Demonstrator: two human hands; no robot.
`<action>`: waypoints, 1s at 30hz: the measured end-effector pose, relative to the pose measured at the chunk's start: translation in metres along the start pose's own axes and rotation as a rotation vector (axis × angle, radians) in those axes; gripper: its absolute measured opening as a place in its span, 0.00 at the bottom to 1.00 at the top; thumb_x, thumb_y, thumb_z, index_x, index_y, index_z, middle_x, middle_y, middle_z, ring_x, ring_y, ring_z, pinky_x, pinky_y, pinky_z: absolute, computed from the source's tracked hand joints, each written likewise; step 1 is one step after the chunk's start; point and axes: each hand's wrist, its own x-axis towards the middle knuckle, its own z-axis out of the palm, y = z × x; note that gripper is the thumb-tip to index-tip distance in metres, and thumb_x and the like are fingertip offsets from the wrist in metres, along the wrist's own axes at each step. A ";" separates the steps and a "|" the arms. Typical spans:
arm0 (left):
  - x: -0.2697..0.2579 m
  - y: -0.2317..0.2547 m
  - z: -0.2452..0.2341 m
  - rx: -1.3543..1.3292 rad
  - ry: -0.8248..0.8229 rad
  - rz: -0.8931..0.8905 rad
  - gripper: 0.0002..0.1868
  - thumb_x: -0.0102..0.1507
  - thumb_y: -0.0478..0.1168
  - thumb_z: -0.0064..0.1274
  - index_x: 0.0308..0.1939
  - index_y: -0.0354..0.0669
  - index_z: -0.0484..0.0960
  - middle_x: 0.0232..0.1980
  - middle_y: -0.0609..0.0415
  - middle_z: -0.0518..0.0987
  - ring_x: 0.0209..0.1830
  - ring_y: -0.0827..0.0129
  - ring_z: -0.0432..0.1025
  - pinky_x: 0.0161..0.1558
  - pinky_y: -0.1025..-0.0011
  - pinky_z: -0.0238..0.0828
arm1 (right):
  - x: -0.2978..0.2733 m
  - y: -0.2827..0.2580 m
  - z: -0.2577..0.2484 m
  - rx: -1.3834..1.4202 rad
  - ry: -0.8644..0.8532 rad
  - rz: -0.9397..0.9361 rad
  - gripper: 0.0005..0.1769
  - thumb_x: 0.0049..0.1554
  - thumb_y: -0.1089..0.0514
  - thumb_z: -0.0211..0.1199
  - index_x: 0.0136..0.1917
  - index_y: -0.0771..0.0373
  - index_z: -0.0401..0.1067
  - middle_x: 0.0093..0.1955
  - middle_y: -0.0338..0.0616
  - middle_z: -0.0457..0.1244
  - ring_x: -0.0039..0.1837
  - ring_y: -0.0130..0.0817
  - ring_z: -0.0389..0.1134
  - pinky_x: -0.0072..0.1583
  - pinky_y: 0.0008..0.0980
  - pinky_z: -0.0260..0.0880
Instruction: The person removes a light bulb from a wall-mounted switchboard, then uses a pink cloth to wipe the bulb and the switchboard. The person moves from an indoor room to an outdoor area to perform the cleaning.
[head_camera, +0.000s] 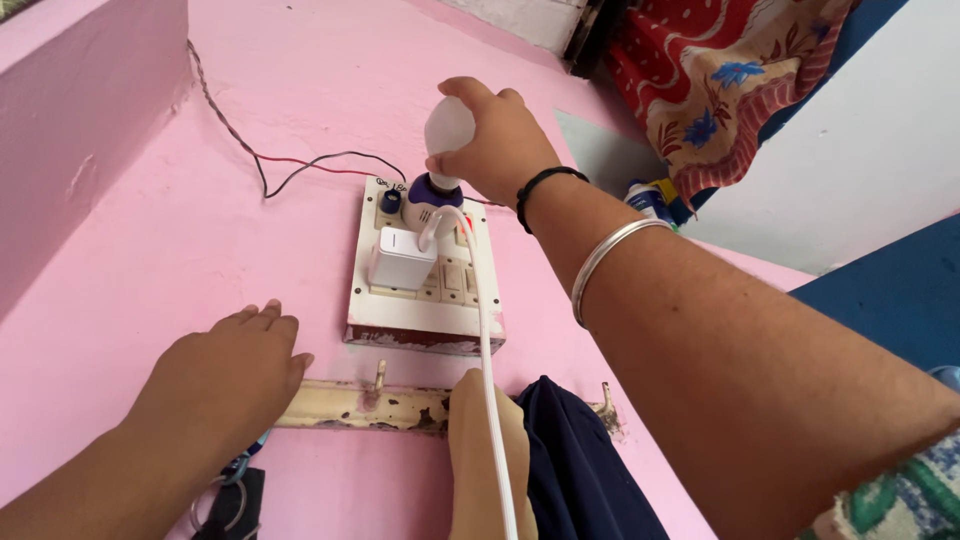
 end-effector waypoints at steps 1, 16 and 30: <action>0.001 0.000 0.000 -0.026 -0.006 -0.010 0.24 0.66 0.53 0.43 0.61 0.46 0.73 0.73 0.49 0.65 0.72 0.60 0.61 0.63 0.62 0.68 | 0.001 0.000 0.000 -0.008 0.019 -0.011 0.46 0.43 0.50 0.77 0.73 0.43 0.62 0.68 0.54 0.57 0.66 0.53 0.65 0.66 0.42 0.67; -0.003 0.004 0.005 -0.106 0.108 -0.025 0.22 0.64 0.49 0.48 0.58 0.42 0.75 0.69 0.45 0.68 0.69 0.58 0.64 0.59 0.58 0.69 | 0.001 0.005 0.006 -0.039 0.135 -0.111 0.39 0.47 0.51 0.77 0.70 0.55 0.67 0.59 0.55 0.69 0.61 0.50 0.71 0.63 0.43 0.69; -0.010 0.012 -0.033 -0.040 -0.036 0.045 0.03 0.59 0.35 0.55 0.35 0.48 0.81 0.38 0.51 0.83 0.40 0.57 0.79 0.41 0.58 0.73 | -0.001 0.001 -0.001 -0.031 0.123 -0.111 0.41 0.46 0.51 0.78 0.70 0.55 0.67 0.60 0.55 0.68 0.61 0.50 0.70 0.63 0.43 0.69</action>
